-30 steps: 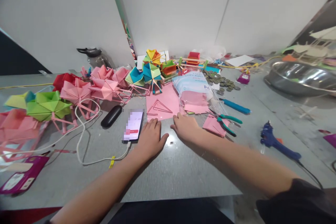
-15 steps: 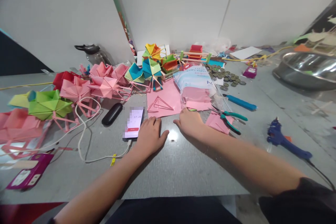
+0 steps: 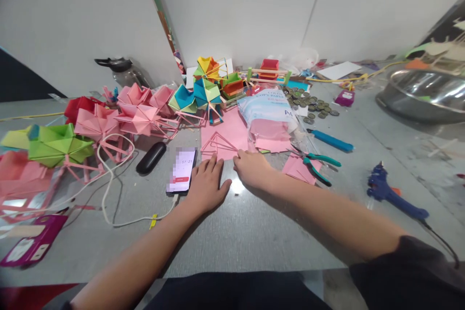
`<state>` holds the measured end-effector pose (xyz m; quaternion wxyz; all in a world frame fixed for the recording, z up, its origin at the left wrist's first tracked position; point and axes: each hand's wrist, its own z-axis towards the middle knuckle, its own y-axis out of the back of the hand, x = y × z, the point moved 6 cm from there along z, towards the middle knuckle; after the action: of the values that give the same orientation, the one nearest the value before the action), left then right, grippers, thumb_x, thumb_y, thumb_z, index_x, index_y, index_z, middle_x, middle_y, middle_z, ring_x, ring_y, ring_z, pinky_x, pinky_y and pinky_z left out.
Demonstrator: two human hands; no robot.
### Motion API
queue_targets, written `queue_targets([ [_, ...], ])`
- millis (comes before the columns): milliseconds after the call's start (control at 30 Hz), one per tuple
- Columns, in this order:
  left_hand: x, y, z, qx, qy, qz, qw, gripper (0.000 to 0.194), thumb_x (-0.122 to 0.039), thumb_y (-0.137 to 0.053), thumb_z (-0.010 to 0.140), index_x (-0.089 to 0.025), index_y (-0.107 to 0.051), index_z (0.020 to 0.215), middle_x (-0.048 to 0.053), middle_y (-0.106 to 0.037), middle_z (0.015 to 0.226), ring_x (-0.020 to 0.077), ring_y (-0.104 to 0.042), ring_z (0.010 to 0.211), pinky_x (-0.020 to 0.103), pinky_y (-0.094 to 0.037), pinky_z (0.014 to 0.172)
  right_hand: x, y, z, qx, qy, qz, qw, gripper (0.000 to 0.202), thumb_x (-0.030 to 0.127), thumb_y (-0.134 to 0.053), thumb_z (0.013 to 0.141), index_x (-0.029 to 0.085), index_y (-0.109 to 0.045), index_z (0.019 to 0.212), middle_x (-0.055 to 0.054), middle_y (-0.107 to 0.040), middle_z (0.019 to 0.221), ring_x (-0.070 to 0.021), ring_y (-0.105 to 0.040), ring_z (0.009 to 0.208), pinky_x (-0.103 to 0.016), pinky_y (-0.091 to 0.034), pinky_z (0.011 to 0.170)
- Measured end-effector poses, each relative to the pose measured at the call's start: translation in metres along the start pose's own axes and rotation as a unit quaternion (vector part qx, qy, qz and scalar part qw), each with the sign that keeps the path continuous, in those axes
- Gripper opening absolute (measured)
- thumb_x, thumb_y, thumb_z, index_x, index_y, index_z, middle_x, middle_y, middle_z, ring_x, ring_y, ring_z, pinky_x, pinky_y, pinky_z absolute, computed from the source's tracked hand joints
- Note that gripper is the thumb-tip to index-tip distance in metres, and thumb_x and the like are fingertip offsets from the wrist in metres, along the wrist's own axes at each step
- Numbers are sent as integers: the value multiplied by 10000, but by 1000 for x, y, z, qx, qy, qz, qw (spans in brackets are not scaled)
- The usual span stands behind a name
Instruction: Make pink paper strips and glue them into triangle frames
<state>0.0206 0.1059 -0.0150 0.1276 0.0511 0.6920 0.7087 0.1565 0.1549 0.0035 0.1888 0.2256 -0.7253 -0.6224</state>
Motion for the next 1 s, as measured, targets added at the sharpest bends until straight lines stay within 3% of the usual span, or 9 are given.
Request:
queue_targets([
  [67, 1, 0, 2, 14, 6, 3, 1000, 728, -512, -521, 1037, -103, -408, 1628, 206, -335, 1751, 413, -438, 1491, 569, -435, 1133, 8, 2, 2, -11, 35, -1, 999, 336, 261, -470, 1078, 149, -705, 1290, -183, -700, 1261, -312, -661, 1194, -405, -500, 971],
  [167, 0, 4, 10, 23, -1, 11, 1000, 662, -427, -495, 1054, -71, -429, 1608, 234, -376, 1724, 412, -463, 1481, 575, -441, 1133, 15, 3, 2, -34, 66, 8, 997, 313, 246, -499, 1060, 159, -702, 1282, -168, -701, 1292, -307, -642, 1221, -417, -482, 1015],
  [267, -7, 8, 24, 20, -17, 3, 1000, 523, -310, -464, 1064, -83, -521, 1532, 238, -477, 1661, 374, -494, 1488, 540, -420, 1180, 9, -2, -1, -52, 35, 18, 998, 355, 268, -494, 1063, 123, -671, 1336, -203, -687, 1357, -316, -637, 1267, -442, -462, 1080],
  [333, -12, 7, 35, 19, -14, -4, 1000, 498, -281, -478, 1055, -86, -538, 1509, 237, -496, 1648, 349, -475, 1525, 497, -396, 1218, 1, -7, -4, -57, -8, 14, 998, 466, 321, -482, 1071, 38, -612, 1418, -285, -640, 1431, -372, -610, 1336, -494, -440, 1125],
  [400, -15, 4, 44, 15, 0, -6, 1000, 527, -295, -502, 1046, -48, -520, 1512, 265, -466, 1659, 357, -441, 1555, 483, -366, 1246, -9, -13, -7, -53, -62, 11, 997, 625, 406, -484, 1069, -40, -522, 1504, -355, -562, 1516, -431, -546, 1426, -535, -418, 1160],
  [500, -15, 0, 52, 5, 27, -11, 1000, 574, -332, -504, 1050, -7, -489, 1522, 298, -443, 1661, 371, -428, 1565, 490, -346, 1260, -19, -21, -8, -37, -106, 28, 993, 757, 480, -484, 1054, -49, -424, 1591, -346, -459, 1626, -433, -446, 1532, -524, -379, 1219],
  [667, -14, -1, 55, -7, 41, -21, 999, 578, -311, -512, 1047, -4, -466, 1534, 289, -530, 1600, 334, -478, 1532, 438, -364, 1245, -21, -28, -7, -33, -88, 78, 993, 790, 472, -463, 1042, -62, -384, 1618, -331, -388, 1676, -409, -347, 1604, -526, -289, 1294],
  [1000, -16, 5, 59, -13, 46, -21, 999, 390, -351, -525, 1068, -92, -661, 1327, 239, -628, 1513, 344, -583, 1414, 433, -453, 1133, -25, -35, -6, -39, -56, 80, 994, 782, 433, -466, 1035, -81, -375, 1616, -332, -369, 1684, -390, -321, 1620, -521, -256, 1320],
])
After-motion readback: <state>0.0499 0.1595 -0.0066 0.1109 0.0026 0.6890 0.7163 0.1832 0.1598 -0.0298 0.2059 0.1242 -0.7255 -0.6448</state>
